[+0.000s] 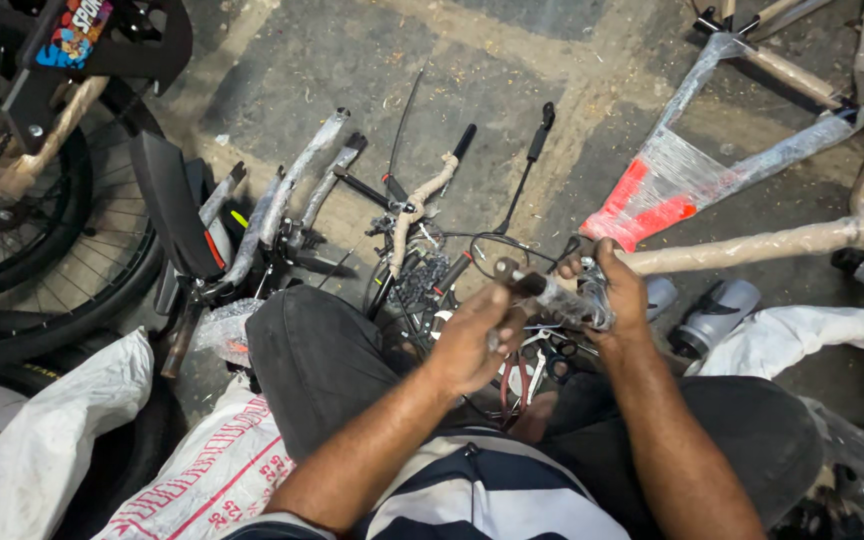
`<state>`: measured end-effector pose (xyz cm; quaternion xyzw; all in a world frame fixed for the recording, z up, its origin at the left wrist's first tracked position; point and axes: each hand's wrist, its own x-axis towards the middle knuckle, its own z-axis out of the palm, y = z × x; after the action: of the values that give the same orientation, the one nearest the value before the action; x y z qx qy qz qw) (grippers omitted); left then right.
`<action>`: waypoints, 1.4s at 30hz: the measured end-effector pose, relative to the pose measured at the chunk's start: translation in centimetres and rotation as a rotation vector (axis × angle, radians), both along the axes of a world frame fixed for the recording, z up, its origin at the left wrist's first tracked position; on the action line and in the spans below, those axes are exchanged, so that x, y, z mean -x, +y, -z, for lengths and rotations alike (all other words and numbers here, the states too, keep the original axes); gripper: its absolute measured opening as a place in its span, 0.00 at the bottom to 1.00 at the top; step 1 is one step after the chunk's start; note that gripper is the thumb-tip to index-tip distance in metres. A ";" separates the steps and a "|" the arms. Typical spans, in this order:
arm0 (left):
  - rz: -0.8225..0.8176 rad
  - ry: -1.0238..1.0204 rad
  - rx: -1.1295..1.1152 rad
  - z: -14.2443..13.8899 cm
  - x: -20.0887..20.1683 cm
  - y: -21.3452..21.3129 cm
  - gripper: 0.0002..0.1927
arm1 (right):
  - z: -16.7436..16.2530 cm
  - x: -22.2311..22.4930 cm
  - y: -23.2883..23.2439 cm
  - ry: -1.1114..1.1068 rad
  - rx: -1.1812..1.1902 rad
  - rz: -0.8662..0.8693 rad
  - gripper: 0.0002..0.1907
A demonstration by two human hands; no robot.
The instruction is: The person sits on the floor assembling a bicycle handlebar assembly. They align the wrapped handlebar with the stem, insert and seat the stem tube, then use hand tools to tighten bolts and attach the handlebar grip, working on the parts in their lap.
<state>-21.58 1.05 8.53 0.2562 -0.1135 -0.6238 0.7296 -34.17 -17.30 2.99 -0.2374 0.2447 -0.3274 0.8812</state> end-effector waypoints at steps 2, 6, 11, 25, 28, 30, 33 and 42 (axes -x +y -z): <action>0.015 0.041 0.207 -0.5 0.9 -0.4 0.15 | 0.0 -0.5 0.3 0.033 -0.094 0.018 0.15; -0.078 0.046 0.088 -2.0 1.4 -1.4 0.17 | 0.5 -1.1 1.0 0.069 -0.117 0.058 0.15; -0.138 0.102 -0.004 -3.2 1.5 -1.5 0.17 | 1.6 -1.1 1.4 0.116 -0.128 0.079 0.18; -0.255 0.308 -0.086 -2.8 0.6 -1.5 0.10 | 1.7 -1.6 2.0 0.210 -0.124 0.183 0.15; -0.296 0.205 -0.034 -1.9 0.3 -1.9 0.07 | 1.7 -2.0 2.4 0.193 -0.053 0.141 0.17; -0.320 0.127 -0.055 -1.3 -0.1 -2.0 0.05 | 1.5 -2.1 2.8 0.244 -0.056 0.153 0.18; -0.337 0.075 -0.156 -1.0 -0.5 -1.7 0.03 | 0.7 -1.8 2.8 0.312 0.038 0.130 0.17; 0.775 -0.585 0.137 -3.8 -4.1 -1.0 0.13 | -0.4 -0.5 3.4 0.366 0.532 -0.447 0.10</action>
<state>-17.44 0.09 12.30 0.3113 -0.4415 -0.7424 0.3964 -33.64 -13.92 3.44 -0.5594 0.2468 -0.1315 0.7803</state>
